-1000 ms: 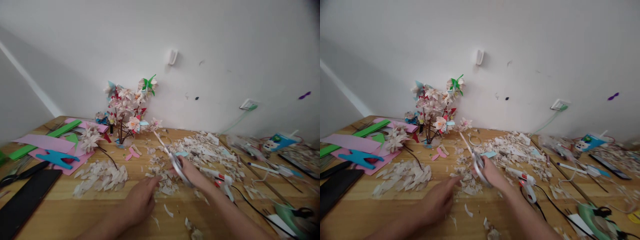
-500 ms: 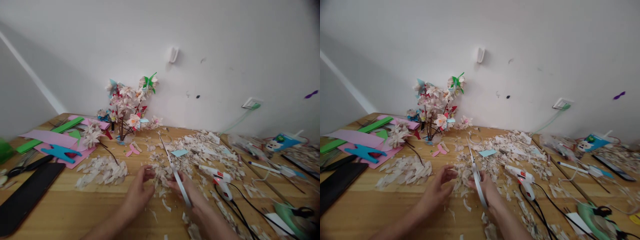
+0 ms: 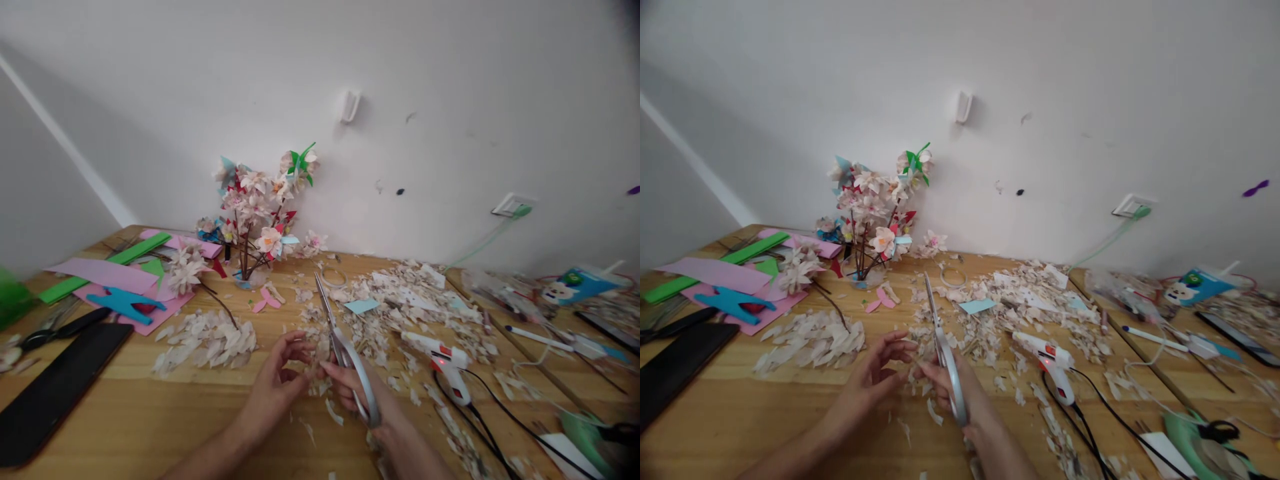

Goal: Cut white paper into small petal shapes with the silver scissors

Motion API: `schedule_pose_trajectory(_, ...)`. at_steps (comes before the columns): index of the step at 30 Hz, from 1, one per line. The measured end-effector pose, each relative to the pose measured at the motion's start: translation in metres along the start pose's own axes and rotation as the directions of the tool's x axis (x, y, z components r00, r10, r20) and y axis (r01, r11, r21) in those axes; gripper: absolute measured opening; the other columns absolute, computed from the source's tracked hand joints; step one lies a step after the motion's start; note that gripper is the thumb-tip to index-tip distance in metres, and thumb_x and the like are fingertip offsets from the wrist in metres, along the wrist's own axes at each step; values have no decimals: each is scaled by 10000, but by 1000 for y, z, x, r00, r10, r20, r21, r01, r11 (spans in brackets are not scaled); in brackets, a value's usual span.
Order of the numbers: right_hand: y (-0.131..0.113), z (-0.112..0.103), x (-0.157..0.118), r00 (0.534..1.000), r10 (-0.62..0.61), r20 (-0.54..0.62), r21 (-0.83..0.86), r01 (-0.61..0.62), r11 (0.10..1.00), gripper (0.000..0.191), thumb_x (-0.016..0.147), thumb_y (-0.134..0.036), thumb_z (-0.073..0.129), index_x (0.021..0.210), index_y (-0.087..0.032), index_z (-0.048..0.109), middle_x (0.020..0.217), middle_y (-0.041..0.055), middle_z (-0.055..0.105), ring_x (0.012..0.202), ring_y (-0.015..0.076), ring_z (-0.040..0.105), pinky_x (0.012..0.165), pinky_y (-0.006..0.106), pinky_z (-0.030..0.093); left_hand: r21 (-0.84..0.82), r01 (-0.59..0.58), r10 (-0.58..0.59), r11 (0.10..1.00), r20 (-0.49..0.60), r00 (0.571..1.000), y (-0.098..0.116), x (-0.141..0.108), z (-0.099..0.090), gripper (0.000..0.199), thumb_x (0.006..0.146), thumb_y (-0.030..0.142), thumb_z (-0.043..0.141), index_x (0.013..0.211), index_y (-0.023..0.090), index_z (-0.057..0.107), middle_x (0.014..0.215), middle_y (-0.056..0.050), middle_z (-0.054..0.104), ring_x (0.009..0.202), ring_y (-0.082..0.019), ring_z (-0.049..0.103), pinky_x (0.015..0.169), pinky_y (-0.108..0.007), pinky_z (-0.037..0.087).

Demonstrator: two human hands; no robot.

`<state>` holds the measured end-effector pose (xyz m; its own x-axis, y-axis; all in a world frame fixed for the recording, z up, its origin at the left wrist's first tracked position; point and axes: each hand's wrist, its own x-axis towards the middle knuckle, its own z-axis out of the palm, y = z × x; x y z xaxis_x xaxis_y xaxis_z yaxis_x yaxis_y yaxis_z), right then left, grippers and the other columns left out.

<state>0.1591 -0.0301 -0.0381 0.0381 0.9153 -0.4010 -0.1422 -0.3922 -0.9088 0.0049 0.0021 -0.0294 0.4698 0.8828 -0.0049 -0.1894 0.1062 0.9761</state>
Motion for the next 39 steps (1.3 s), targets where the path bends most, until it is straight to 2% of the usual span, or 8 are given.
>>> schedule_pose_trajectory(3,4,1,3,999,-20,-42,-95,16,995,444,517,-525,635,693,-237,347,576,-59,568,298,12,204,308,179,184,10,15,-16,1000,42,999,-2,2,-1,467,609,158,602,1043,206,436,1019,-88,563,851,-179,531,613,-262,421)
schedule_pose_trajectory(9,4,-15,3,922,-269,-279,-409,139,902,278,588,-345,597,744,-245,389,621,-48,521,585,148,494,576,263,378,308,32,20,951,-164,986,-8,6,-7,318,660,184,560,960,181,454,577,53,510,598,-139,533,649,-295,433)
schedule_pose_trajectory(13,7,-30,1,894,-315,-318,-575,82,814,312,549,-230,616,779,-248,405,675,-28,542,625,179,502,590,273,346,425,-60,116,903,-107,987,-12,4,-7,449,600,56,528,1015,207,447,801,8,586,790,-146,569,790,-315,431)
schedule_pose_trajectory(18,14,-23,3,922,-305,-240,-673,68,736,319,536,-184,618,767,-242,406,702,-10,569,641,188,510,585,272,329,474,-23,53,880,-52,997,-18,0,-6,507,703,149,501,1185,225,364,855,-10,630,484,-90,501,506,-244,437)
schedule_pose_trajectory(23,13,-13,4,945,-258,-199,-569,102,816,275,559,-198,583,762,-234,402,672,-18,568,612,167,514,566,263,367,485,-150,204,861,-60,977,-22,0,-9,452,718,153,514,1152,242,422,1089,-49,573,815,-142,577,794,-341,449)
schedule_pose_trajectory(26,7,-9,1,964,-213,-157,-451,122,884,329,544,-281,616,799,-234,414,642,-37,551,571,155,515,517,251,390,323,-80,104,943,-56,993,-21,0,-7,358,728,230,555,1077,203,482,1064,-83,575,932,-181,558,837,-366,436)
schedule_pose_trajectory(31,0,0,-6,982,-171,-80,-290,141,947,453,403,-329,740,754,-253,465,615,-46,566,575,177,532,519,270,401,-103,198,-187,975,105,977,-19,4,-1,508,564,327,730,1006,167,540,818,-68,663,782,-186,624,707,-307,466)
schedule_pose_trajectory(39,6,0,-8,993,-119,-6,-60,118,991,420,463,-340,758,722,-230,447,559,-88,484,410,69,386,405,207,298,-117,236,-239,965,-14,971,-15,5,-4,358,511,270,758,794,142,582,539,26,631,450,-81,542,467,-189,383)
